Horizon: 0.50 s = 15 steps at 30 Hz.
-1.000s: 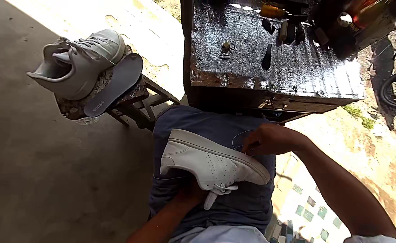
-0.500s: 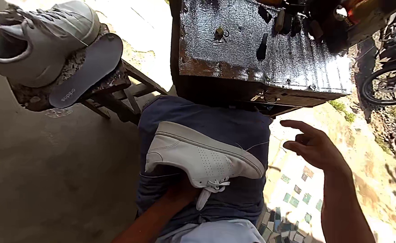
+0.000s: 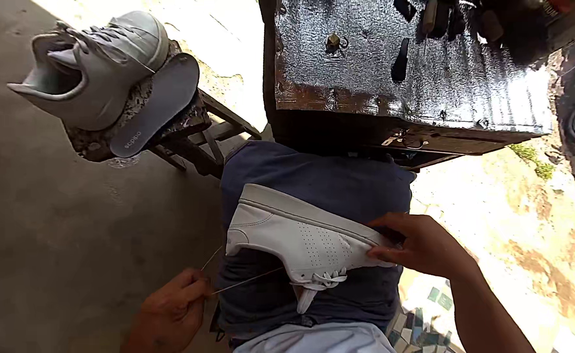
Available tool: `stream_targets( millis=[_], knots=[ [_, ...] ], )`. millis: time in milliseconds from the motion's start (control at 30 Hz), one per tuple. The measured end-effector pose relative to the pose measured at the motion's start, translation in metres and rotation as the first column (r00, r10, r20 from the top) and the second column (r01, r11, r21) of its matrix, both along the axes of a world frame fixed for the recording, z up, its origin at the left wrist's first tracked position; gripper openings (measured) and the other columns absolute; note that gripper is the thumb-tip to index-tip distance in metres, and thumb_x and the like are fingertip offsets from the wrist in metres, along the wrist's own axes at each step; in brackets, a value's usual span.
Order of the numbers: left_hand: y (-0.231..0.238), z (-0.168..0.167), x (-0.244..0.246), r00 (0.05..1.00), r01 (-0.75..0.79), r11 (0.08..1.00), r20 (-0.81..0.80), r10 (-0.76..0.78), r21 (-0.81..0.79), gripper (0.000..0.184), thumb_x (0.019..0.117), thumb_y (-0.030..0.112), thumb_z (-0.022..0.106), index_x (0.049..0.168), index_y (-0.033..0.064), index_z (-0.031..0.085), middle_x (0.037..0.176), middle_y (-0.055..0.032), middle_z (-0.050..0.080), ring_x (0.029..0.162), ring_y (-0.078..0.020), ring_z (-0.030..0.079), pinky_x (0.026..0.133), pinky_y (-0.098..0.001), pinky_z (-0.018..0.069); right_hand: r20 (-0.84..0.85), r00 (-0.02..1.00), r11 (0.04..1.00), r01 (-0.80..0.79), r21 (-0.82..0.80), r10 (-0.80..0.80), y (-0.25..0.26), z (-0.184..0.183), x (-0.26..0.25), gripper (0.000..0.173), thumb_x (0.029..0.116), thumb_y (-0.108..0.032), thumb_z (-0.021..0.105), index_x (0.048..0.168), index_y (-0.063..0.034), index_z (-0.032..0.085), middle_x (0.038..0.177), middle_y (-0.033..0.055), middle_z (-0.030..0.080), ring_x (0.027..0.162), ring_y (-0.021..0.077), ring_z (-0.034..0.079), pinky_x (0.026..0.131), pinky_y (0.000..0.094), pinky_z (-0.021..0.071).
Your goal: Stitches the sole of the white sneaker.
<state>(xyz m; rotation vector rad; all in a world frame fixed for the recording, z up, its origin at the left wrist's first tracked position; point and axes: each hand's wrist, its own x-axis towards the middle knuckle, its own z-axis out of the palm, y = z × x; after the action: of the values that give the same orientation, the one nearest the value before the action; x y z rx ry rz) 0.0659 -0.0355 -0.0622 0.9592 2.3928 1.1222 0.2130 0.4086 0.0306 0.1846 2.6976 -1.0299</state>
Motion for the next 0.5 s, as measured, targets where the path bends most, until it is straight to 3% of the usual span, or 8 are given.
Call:
stream_targets(
  millis=[67, 133, 233, 300, 333, 400, 467, 500],
  knots=[
    [0.010, 0.009, 0.003, 0.900, 0.063, 0.915, 0.375, -0.225, 0.398, 0.017, 0.0984, 0.024, 0.063, 0.084, 0.0246, 0.073, 0.124, 0.0052, 0.068, 0.114, -0.0108, 0.065, 0.095, -0.0276, 0.0565, -0.021, 0.999, 0.994, 0.031, 0.101, -0.029, -0.003, 0.011, 0.005, 0.046, 0.0961, -0.056, 0.063, 0.113, -0.0160, 0.075, 0.076, -0.0017, 0.064, 0.061, 0.0092, 0.054, 0.057, 0.0339, 0.0477],
    [0.030, 0.022, 0.011, 0.676, -0.033, 0.683, 0.520, -0.522, 0.730, 0.018, 0.1019, 0.019, 0.062, 0.102, 0.0248, 0.079, 0.149, 0.0015, 0.058, 0.144, -0.0256, 0.047, 0.122, -0.0484, 0.0365, -0.058, 0.995, 0.989, 0.083, 0.120, -0.076, 0.001, 0.021, 0.009, 0.031, 0.1020, -0.043, 0.058, 0.109, -0.0203, 0.077, 0.083, -0.0037, 0.065, 0.067, 0.0051, 0.057, 0.061, 0.0285, 0.0500],
    [0.067, 0.031, 0.027, 0.526, -0.329, 0.378, 0.500, -0.687, 0.865, 0.025, 0.1025, 0.024, 0.055, 0.092, 0.0144, 0.076, 0.103, -0.0021, 0.077, 0.114, -0.0231, 0.069, 0.118, -0.0536, 0.0394, -0.123, 0.982, 0.852, 0.059, -0.520, -0.142, 0.007, 0.026, 0.009, 0.028, 0.1072, -0.029, 0.055, 0.099, -0.0099, 0.074, 0.122, 0.0001, 0.068, 0.075, -0.0049, 0.059, 0.062, 0.0125, 0.0494],
    [0.083, 0.028, 0.026, 0.725, -0.175, 0.591, 0.510, -0.464, 0.787, 0.026, 0.1045, 0.019, 0.051, 0.088, 0.0133, 0.070, 0.091, 0.0010, 0.073, 0.093, -0.0121, 0.072, 0.092, -0.0347, 0.0586, -0.069, 0.984, 0.474, 0.017, -0.880, -0.163, 0.002, 0.020, 0.005, 0.029, 0.1060, -0.033, 0.057, 0.097, -0.0120, 0.075, 0.119, 0.0025, 0.074, 0.070, -0.0030, 0.064, 0.057, 0.0136, 0.0507],
    [0.090, 0.027, 0.026, 0.883, -0.072, 0.774, 0.402, -0.243, 0.628, 0.023, 0.1019, 0.015, 0.051, 0.089, 0.0122, 0.071, 0.092, 0.0012, 0.073, 0.090, -0.0074, 0.071, 0.084, -0.0247, 0.0600, -0.051, 0.984, 0.412, 0.025, -0.911, -0.172, -0.001, 0.019, 0.003, 0.030, 0.1056, -0.034, 0.057, 0.099, -0.0114, 0.076, 0.109, 0.0026, 0.076, 0.068, -0.0018, 0.064, 0.057, 0.0144, 0.0509],
    [0.106, 0.029, 0.030, 0.999, 0.009, 0.969, -0.049, 0.003, 0.247, 0.024, 0.0967, 0.016, 0.052, 0.090, 0.0107, 0.075, 0.094, -0.0042, 0.075, 0.089, -0.0125, 0.070, 0.079, -0.0283, 0.0576, -0.086, 0.969, 0.637, 0.084, -0.766, -0.231, -0.007, 0.022, 0.004, 0.025, 0.1063, -0.028, 0.057, 0.102, -0.0082, 0.073, 0.090, -0.0027, 0.073, 0.067, -0.0033, 0.060, 0.059, 0.0136, 0.0494],
    [0.115, 0.028, 0.030, 0.945, 0.050, 0.996, -0.325, -0.022, 0.079, 0.026, 0.0967, 0.018, 0.052, 0.086, 0.0093, 0.074, 0.089, -0.0112, 0.074, 0.085, -0.0268, 0.072, 0.074, -0.0441, 0.0581, -0.155, 0.969, 0.963, 0.157, -0.218, -0.193, -0.020, 0.028, 0.004, 0.028, 0.1033, -0.034, 0.062, 0.112, -0.0095, 0.072, 0.082, -0.0074, 0.064, 0.067, -0.0034, 0.054, 0.061, 0.0143, 0.0471],
    [0.118, 0.028, 0.028, 0.923, 0.076, 0.996, -0.382, -0.054, 0.045, 0.026, 0.0969, 0.019, 0.052, 0.086, 0.0104, 0.074, 0.088, -0.0115, 0.074, 0.085, -0.0294, 0.072, 0.073, -0.0471, 0.0577, -0.162, 0.976, 0.984, 0.160, 0.081, -0.145, -0.029, 0.029, 0.003, 0.039, 0.1003, -0.046, 0.062, 0.114, -0.0114, 0.073, 0.079, -0.0044, 0.062, 0.065, 0.0033, 0.053, 0.059, 0.0222, 0.0470]
  ],
)
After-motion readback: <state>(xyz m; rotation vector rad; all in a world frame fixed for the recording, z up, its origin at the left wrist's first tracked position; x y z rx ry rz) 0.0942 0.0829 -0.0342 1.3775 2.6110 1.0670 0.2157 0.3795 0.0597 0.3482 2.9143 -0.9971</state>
